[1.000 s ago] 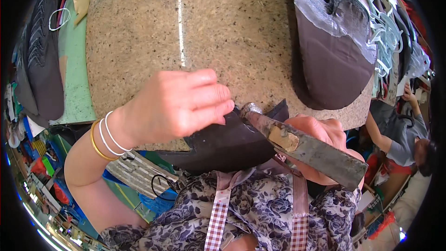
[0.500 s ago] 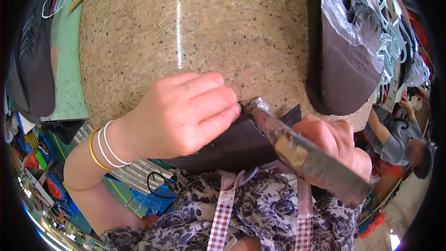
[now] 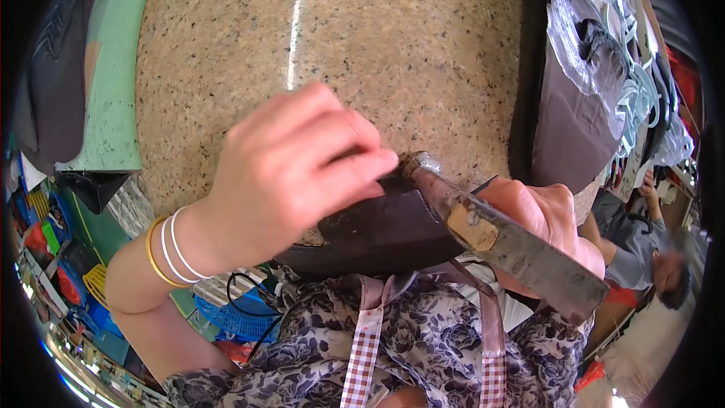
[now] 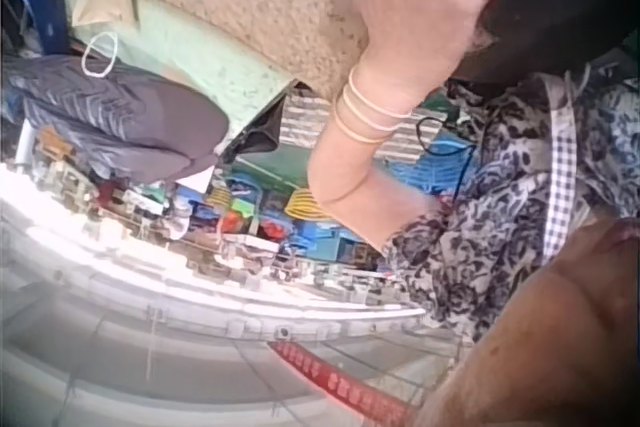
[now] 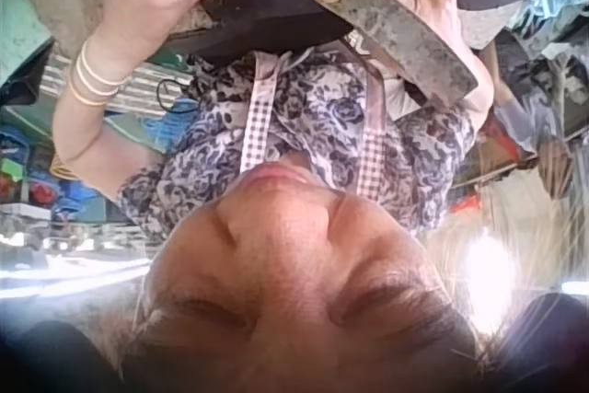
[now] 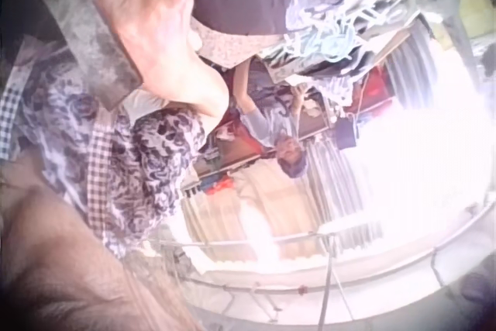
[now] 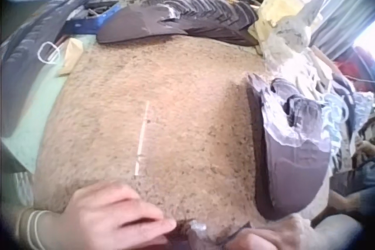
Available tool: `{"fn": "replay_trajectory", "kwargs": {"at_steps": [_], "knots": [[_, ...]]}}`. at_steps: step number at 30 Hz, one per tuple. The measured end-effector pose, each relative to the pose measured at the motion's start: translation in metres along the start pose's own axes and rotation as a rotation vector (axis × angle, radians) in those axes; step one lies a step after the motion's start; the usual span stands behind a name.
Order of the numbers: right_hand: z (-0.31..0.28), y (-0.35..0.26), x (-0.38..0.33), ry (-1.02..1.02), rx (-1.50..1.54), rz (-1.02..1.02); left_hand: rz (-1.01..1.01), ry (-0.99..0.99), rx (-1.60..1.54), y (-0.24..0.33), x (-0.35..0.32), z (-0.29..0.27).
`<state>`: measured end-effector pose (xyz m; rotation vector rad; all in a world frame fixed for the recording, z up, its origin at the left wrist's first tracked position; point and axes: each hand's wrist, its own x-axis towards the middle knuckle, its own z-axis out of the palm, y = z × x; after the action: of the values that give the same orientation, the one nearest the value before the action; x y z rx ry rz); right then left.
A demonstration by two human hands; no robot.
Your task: The person processes shoe components by picking up pieces from a stack one by one, folding their edges, hammering along the folds with a hammer on a stone block, and placing each finished piece onto a stack.
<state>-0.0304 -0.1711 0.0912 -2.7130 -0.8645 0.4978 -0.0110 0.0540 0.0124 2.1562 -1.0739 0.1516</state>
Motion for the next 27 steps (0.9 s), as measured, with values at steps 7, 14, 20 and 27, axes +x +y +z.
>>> {"fn": "replay_trajectory", "kwargs": {"at_steps": [7,14,20,27], "knots": [[-0.003,0.011,0.007,0.000,0.083,-0.198,-0.064,0.060,0.062,0.013,-0.011,0.003],[0.001,0.023,0.010,0.153,0.176,-0.402,-0.116,0.075,0.054,0.023,-0.017,0.003],[-0.005,0.018,0.019,-0.049,0.266,-0.331,-0.240,0.129,0.011,0.017,-0.026,-0.004],[-0.009,0.016,0.011,-0.026,0.224,-0.236,-0.202,0.023,-0.153,-0.002,-0.011,-0.007]]}}
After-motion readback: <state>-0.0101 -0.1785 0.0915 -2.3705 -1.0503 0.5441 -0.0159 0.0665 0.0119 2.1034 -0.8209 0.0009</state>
